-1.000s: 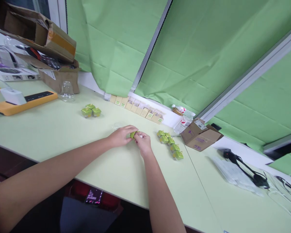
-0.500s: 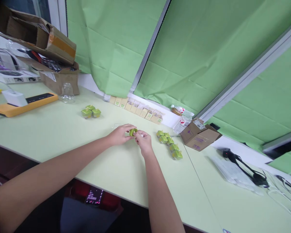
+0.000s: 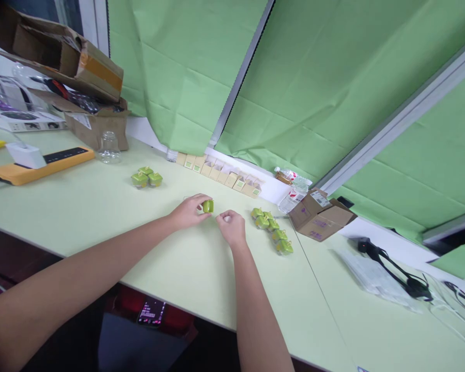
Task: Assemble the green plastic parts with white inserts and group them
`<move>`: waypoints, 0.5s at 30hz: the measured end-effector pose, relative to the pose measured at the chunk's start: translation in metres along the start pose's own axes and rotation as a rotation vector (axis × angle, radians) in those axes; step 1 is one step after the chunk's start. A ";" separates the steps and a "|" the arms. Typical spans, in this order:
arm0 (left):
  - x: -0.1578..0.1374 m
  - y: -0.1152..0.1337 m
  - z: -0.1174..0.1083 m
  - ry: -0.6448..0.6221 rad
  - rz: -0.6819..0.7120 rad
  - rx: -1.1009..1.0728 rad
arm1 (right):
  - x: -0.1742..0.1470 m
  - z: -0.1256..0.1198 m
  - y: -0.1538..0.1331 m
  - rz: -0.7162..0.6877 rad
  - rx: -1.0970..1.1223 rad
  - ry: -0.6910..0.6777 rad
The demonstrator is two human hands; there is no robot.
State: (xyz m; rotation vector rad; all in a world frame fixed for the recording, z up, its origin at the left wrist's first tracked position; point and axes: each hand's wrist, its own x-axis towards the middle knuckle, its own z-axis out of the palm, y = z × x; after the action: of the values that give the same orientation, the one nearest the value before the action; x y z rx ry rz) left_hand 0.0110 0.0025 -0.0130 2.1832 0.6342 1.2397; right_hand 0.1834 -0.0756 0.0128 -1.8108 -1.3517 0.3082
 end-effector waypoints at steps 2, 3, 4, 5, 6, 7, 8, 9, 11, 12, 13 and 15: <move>0.000 0.002 -0.001 0.007 -0.008 0.000 | -0.001 0.000 0.001 -0.034 -0.131 -0.024; 0.000 0.003 -0.002 0.010 -0.007 -0.002 | -0.002 0.000 0.001 -0.050 -0.175 -0.043; 0.000 0.003 -0.002 0.012 -0.002 -0.002 | -0.003 0.000 0.001 -0.066 -0.212 -0.062; 0.001 0.004 -0.002 0.011 0.004 0.000 | -0.003 0.000 0.002 -0.078 -0.244 -0.079; 0.000 0.005 -0.002 0.008 0.012 0.002 | -0.004 0.000 0.002 -0.087 -0.271 -0.098; 0.000 0.005 -0.002 0.004 0.019 0.006 | -0.004 0.000 0.003 -0.093 -0.293 -0.119; 0.000 0.006 -0.001 0.001 0.024 0.010 | -0.004 0.000 0.004 -0.098 -0.311 -0.141; 0.000 0.006 -0.001 -0.001 0.028 0.014 | -0.004 0.001 0.006 -0.102 -0.325 -0.159; -0.001 0.006 -0.001 -0.002 0.031 0.020 | -0.004 0.002 0.009 -0.112 -0.348 -0.184; -0.001 0.006 -0.001 -0.004 0.030 0.022 | -0.004 0.003 0.010 -0.117 -0.356 -0.189; -0.001 0.006 -0.001 -0.008 0.029 0.024 | -0.004 0.003 0.011 -0.123 -0.360 -0.192; -0.001 0.005 -0.001 -0.018 0.030 0.026 | -0.004 0.003 0.013 -0.144 -0.357 -0.194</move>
State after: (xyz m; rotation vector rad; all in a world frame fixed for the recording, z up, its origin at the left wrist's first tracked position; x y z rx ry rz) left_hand 0.0104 -0.0022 -0.0100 2.2311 0.6154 1.2318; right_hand 0.1881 -0.0787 0.0003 -1.9974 -1.7529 0.1760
